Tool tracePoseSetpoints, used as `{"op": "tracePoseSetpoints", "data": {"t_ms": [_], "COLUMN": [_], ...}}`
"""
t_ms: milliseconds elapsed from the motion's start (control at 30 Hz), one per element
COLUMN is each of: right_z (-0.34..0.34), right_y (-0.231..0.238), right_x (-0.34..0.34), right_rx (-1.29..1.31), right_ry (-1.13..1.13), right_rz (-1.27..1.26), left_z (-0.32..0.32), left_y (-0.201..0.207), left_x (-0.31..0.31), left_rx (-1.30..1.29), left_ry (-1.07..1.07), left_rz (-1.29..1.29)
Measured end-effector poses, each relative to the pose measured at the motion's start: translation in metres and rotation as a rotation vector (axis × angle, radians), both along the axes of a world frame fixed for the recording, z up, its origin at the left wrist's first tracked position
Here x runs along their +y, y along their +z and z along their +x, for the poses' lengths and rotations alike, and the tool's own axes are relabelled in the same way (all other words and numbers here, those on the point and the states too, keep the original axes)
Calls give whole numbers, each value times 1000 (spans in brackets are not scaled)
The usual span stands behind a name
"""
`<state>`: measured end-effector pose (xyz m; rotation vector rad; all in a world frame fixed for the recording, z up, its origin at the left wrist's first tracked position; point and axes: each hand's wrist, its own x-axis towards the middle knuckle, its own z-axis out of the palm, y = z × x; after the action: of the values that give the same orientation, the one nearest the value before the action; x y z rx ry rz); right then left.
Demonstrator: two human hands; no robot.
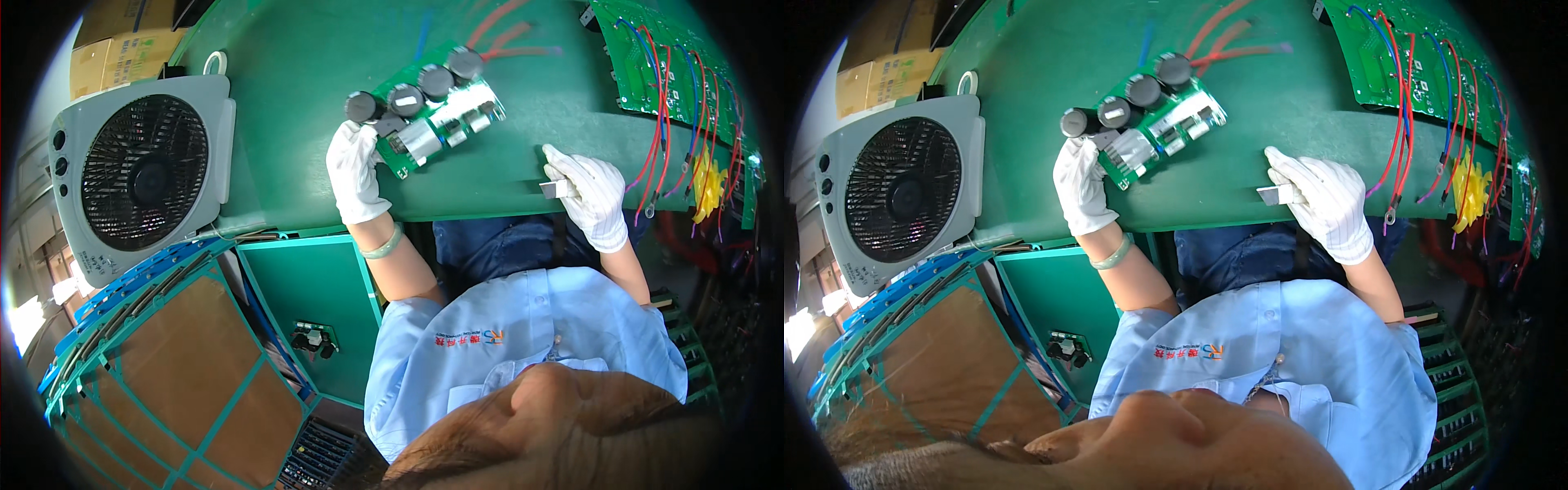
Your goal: The person handles green circuit boards with attached red and blue wires, repeatedly flipping them to inspect both sides. They manipulate the wires and components, including black cylindrical capacitors, while seated at a green workbench in a workshop environment.
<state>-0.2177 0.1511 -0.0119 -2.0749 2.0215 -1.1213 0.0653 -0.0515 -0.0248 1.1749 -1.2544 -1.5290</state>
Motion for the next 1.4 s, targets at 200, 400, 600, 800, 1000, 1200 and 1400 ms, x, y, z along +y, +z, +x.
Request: {"op": "tracePoseSetpoints", "data": {"t_ms": [200, 400, 600, 800, 1000, 1200, 1400], "right_z": [6, 44, 42, 35, 8, 3, 3], "right_y": [19, 31, 7, 8, 28, 24, 24], "right_x": [-24, -76, -88, -91, -80, -81, -77], "right_rx": [-124, -160, -31, -346, -474, -399, -685], "right_ry": [-76, -7, -21, 47, 325, 322, 113], "right_rz": [-65, 58, -101, -45, 252, 225, 205], "left_z": [-8, -11, -14, -16, -15, -16, -13], "left_y": [13, 13, 14, 15, 15, 16, 12], "left_x": [9, 7, 9, 14, 14, 16, 16], "left_rx": [-156, -224, -247, -233, -262, -191, -154], "left_ry": [-134, -131, -133, -95, -88, -103, -122], "left_rz": [18, -17, -39, -52, -60, -83, -117]}}
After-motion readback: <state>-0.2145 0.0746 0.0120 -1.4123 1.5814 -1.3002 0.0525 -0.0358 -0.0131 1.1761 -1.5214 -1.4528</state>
